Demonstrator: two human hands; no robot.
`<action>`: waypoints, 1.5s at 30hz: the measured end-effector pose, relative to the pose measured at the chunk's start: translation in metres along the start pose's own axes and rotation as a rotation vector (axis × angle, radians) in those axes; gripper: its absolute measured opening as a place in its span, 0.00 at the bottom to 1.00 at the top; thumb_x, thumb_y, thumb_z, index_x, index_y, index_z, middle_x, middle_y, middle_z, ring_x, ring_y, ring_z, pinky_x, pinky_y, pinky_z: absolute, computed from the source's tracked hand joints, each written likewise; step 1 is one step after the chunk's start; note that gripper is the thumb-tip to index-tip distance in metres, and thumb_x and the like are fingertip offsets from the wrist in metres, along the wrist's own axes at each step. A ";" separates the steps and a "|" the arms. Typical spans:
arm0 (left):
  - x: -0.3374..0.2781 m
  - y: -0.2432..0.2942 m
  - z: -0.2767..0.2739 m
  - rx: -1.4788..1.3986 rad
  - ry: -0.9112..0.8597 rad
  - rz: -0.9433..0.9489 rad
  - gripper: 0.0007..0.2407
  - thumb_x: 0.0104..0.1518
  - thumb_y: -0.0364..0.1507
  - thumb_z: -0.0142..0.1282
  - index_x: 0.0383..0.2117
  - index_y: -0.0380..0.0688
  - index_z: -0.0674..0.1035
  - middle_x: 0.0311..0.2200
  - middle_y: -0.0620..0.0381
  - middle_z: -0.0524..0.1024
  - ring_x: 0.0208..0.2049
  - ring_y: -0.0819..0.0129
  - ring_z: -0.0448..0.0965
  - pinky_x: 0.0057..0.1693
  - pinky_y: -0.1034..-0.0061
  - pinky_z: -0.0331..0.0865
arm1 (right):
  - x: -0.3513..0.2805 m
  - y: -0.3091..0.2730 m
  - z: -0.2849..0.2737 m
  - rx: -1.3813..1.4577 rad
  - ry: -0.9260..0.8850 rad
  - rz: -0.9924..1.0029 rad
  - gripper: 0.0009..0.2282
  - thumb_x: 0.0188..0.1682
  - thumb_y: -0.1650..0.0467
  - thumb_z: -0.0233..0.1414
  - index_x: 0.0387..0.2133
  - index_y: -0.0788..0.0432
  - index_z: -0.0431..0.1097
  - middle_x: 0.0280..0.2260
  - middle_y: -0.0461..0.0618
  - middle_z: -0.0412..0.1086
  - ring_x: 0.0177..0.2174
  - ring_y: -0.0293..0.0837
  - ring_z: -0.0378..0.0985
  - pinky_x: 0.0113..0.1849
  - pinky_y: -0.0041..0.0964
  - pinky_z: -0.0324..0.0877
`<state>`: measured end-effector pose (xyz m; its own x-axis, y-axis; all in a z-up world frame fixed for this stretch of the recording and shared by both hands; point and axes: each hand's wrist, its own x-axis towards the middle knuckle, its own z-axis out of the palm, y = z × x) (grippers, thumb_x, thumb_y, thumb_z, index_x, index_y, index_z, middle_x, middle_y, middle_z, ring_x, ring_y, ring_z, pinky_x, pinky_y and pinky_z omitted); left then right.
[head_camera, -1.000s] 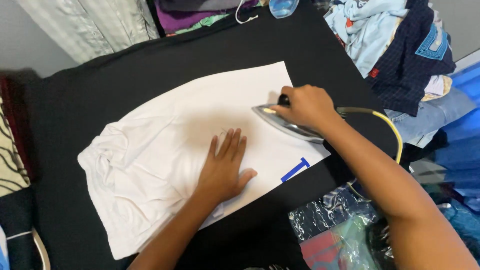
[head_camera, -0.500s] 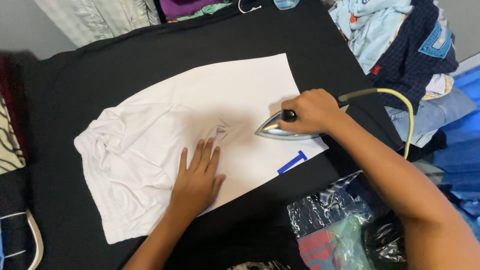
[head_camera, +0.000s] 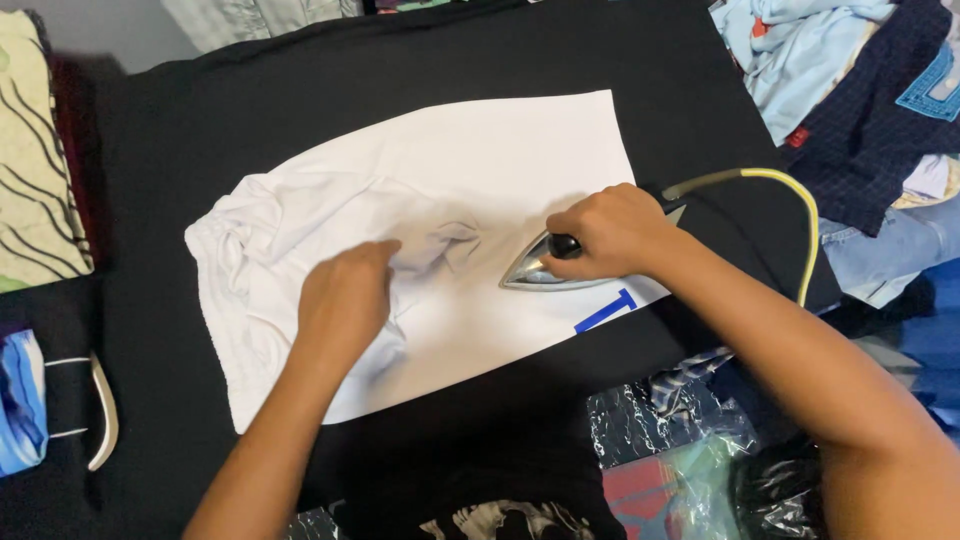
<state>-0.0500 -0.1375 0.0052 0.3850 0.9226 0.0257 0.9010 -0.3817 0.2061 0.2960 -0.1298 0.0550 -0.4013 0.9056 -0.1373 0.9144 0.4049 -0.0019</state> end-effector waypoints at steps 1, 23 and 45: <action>0.010 -0.006 -0.003 0.040 -0.001 -0.009 0.12 0.60 0.33 0.51 0.48 0.60 0.82 0.30 0.63 0.81 0.36 0.58 0.84 0.42 0.60 0.75 | 0.002 -0.002 0.001 -0.020 0.012 -0.003 0.19 0.41 0.45 0.51 0.32 0.38 0.78 0.24 0.42 0.79 0.30 0.52 0.83 0.37 0.42 0.77; -0.053 0.003 -0.030 -0.353 -0.010 -0.234 0.49 0.47 0.38 0.71 0.69 0.22 0.48 0.70 0.25 0.46 0.71 0.32 0.44 0.69 0.30 0.25 | 0.009 -0.041 -0.004 -0.042 0.065 -0.114 0.19 0.42 0.46 0.52 0.32 0.43 0.79 0.22 0.42 0.77 0.29 0.48 0.83 0.36 0.40 0.76; -0.019 -0.091 0.010 -0.100 0.499 -0.158 0.13 0.62 0.27 0.61 0.52 0.52 0.83 0.39 0.58 0.83 0.43 0.59 0.83 0.59 0.60 0.66 | 0.013 -0.092 -0.005 -0.030 0.092 -0.134 0.18 0.41 0.46 0.51 0.24 0.42 0.76 0.18 0.44 0.74 0.25 0.51 0.81 0.30 0.42 0.74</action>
<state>-0.1373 -0.1205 -0.0242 0.0822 0.8924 0.4437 0.9074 -0.2512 0.3370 0.2061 -0.1550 0.0578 -0.5241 0.8504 -0.0461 0.8508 0.5252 0.0160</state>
